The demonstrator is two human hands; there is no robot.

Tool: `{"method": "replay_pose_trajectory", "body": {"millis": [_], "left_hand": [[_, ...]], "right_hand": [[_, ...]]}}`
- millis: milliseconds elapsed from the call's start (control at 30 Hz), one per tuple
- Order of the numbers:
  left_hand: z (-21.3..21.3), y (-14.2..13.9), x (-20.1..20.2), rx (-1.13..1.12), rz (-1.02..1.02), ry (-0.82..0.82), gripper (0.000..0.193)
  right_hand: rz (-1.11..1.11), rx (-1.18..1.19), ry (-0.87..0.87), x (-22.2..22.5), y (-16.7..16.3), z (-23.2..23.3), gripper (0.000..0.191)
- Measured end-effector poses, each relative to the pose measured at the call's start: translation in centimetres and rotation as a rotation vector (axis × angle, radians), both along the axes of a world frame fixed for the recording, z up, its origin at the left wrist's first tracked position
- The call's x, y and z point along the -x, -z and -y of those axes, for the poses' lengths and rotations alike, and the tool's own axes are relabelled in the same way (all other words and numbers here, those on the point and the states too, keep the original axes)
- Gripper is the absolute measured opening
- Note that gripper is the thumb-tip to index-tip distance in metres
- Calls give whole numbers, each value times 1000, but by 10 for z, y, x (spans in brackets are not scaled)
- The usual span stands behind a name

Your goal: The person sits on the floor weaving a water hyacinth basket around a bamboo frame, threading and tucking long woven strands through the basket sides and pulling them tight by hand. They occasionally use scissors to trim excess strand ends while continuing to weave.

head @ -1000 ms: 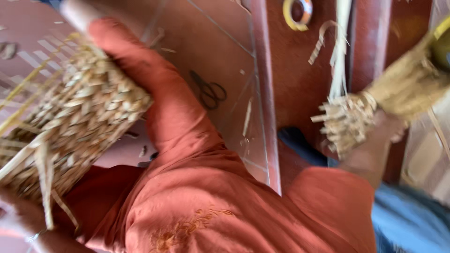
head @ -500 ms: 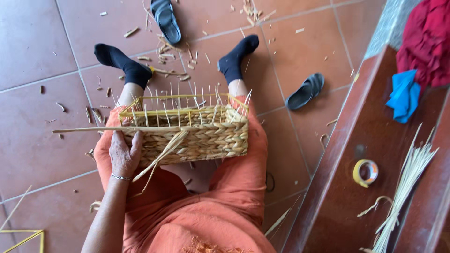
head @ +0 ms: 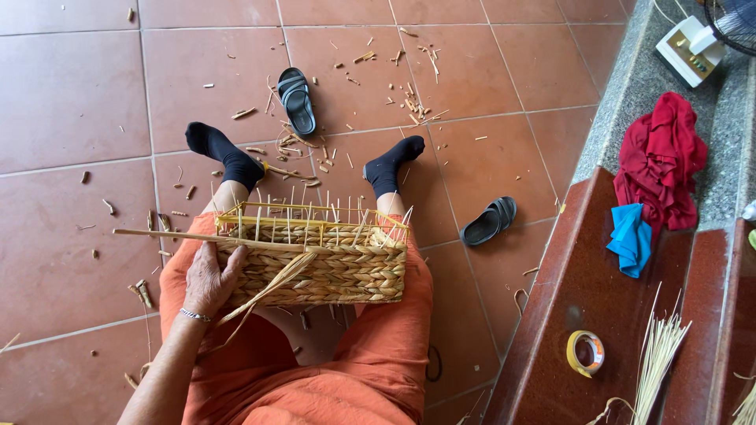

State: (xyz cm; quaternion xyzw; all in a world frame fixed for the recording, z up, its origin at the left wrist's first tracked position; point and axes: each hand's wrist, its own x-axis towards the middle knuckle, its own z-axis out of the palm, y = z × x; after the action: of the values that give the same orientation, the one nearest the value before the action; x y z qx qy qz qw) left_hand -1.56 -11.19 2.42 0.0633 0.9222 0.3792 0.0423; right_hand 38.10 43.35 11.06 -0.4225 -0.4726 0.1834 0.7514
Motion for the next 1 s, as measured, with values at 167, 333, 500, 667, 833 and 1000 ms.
{"method": "replay_pose_trajectory", "body": {"millis": [167, 333, 500, 667, 833, 1000], "left_hand": [[2, 3, 3, 45, 4, 4, 64], [21, 14, -23, 124, -365, 6, 63], [31, 3, -59, -97, -51, 3, 38], [21, -8, -30, -983, 401, 424, 77], [1, -4, -20, -1010, 970, 473, 83], [-33, 14, -33, -599, 734, 681, 80]], "right_hand": [[-213, -160, -357, 51, -52, 23, 44], [-188, -147, -925, 164, -26, 99, 33], [582, -217, -1358, 227, 40, 242, 15], [783, -328, -1948, 221, 79, 337, 16], [1040, -364, -2260, 178, 119, 381, 23], [1325, -412, -2055, 162, 144, 375, 27]]}}
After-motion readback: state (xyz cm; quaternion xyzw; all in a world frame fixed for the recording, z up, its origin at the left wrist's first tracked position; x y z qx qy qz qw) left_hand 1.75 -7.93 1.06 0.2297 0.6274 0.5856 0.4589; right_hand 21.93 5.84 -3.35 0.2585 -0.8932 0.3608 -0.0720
